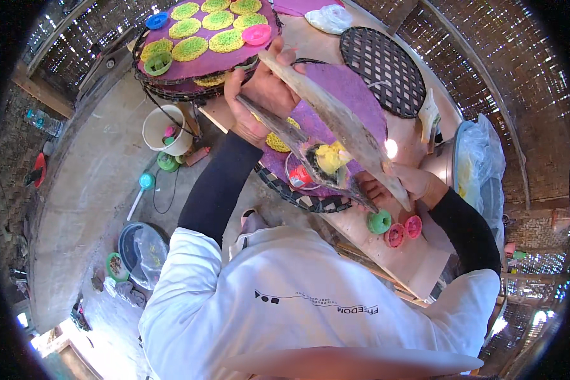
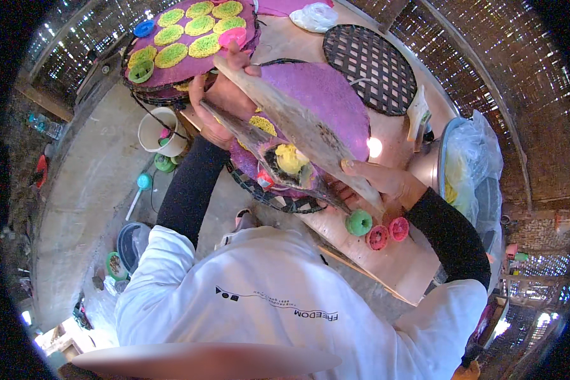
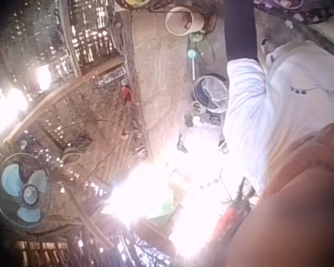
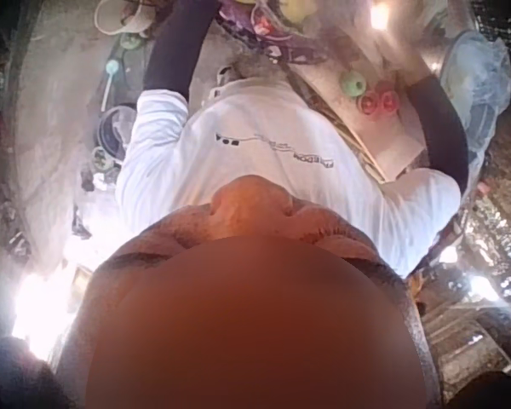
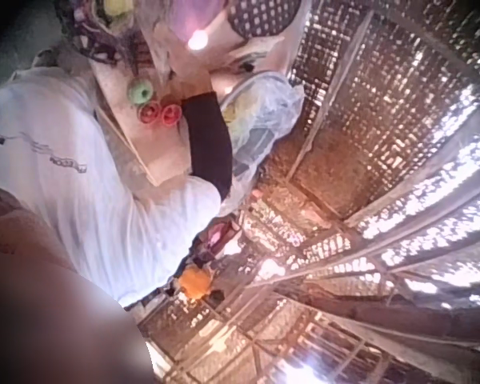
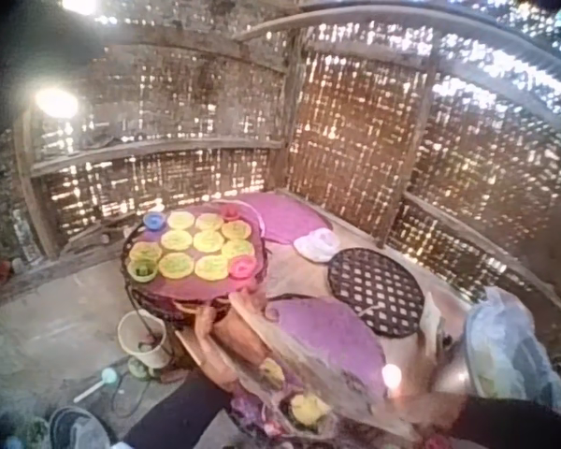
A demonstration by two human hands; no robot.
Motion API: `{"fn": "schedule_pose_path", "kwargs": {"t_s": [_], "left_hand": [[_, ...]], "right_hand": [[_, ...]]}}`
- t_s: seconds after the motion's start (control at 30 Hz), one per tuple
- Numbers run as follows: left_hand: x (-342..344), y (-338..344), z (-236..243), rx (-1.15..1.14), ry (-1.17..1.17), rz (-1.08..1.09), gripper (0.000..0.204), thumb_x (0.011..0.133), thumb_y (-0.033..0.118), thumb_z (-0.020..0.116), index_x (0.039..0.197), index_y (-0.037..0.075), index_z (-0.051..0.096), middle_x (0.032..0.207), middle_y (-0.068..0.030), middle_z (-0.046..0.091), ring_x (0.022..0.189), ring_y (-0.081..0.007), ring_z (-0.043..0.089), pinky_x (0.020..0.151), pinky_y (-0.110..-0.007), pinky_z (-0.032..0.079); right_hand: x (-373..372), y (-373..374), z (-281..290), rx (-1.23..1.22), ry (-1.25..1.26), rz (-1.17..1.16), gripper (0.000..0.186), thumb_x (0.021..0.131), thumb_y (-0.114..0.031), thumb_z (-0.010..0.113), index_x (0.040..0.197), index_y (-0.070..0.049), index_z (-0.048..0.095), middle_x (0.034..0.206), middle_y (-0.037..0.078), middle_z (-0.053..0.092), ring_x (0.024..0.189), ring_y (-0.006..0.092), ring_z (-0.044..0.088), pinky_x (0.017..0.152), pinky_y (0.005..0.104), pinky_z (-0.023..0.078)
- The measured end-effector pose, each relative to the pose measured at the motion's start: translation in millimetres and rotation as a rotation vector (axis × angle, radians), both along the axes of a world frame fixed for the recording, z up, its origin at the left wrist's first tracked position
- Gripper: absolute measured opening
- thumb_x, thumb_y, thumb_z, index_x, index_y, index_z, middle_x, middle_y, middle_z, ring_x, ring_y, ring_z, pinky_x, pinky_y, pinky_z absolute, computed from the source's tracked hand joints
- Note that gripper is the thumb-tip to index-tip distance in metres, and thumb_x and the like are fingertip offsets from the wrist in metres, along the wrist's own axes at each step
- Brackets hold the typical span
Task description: The person prepares food items by using a wooden stick to scoop a yellow paste from a container and stuffing it into a hollowed plant part, then placing the items onto a tray.
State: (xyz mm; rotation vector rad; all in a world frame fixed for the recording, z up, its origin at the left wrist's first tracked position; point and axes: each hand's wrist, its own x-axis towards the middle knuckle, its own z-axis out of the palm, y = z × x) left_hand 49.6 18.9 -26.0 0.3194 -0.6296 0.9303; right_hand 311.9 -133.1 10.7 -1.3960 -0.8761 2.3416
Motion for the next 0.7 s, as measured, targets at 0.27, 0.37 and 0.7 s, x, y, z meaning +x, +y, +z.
{"fn": "schedule_pose_path", "kwargs": {"t_s": [0.27, 0.37, 0.7], "left_hand": [[-1.9, 2.6, -1.9, 0.056, 0.007, 0.063, 0.054, 0.074, 0.046, 0.052, 0.117, 0.014, 0.042, 0.103, -0.0032, 0.043, 0.103, -0.0248, 0.04, 0.088, -0.037, 0.034], [-1.6, 0.5, 10.4, 0.003, -0.008, 0.085, 0.052, 0.074, 0.047, 0.052, 0.115, 0.015, 0.044, 0.102, -0.0019, 0.043, 0.103, -0.0241, 0.041, 0.088, -0.037, 0.035], [-7.6, -1.4, -20.4, -0.139, 0.108, 0.122, 0.045, 0.076, 0.04, 0.055, 0.107, 0.011, 0.041, 0.089, 0.0031, 0.047, 0.093, -0.0186, 0.047, 0.067, -0.031, 0.044]], "right_hand": [[-19.6, 1.6, 4.6, 0.183, -0.084, 0.031, 0.05, 0.087, -0.039, 0.046, 0.119, 0.0, 0.046, 0.107, 0.011, 0.056, 0.092, 0.0196, 0.056, 0.082, 0.0304, 0.044], [-3.6, 1.4, -3.8, 0.25, -0.132, 0.056, 0.051, 0.087, -0.04, 0.046, 0.118, 0.0, 0.046, 0.109, 0.011, 0.055, 0.093, 0.0191, 0.056, 0.082, 0.031, 0.044], [-45.7, 1.2, 26.5, 0.216, -0.034, -0.027, 0.057, 0.085, -0.042, 0.049, 0.121, 0.001, 0.043, 0.11, 0.01, 0.054, 0.096, 0.0172, 0.054, 0.081, 0.0294, 0.044]]}}
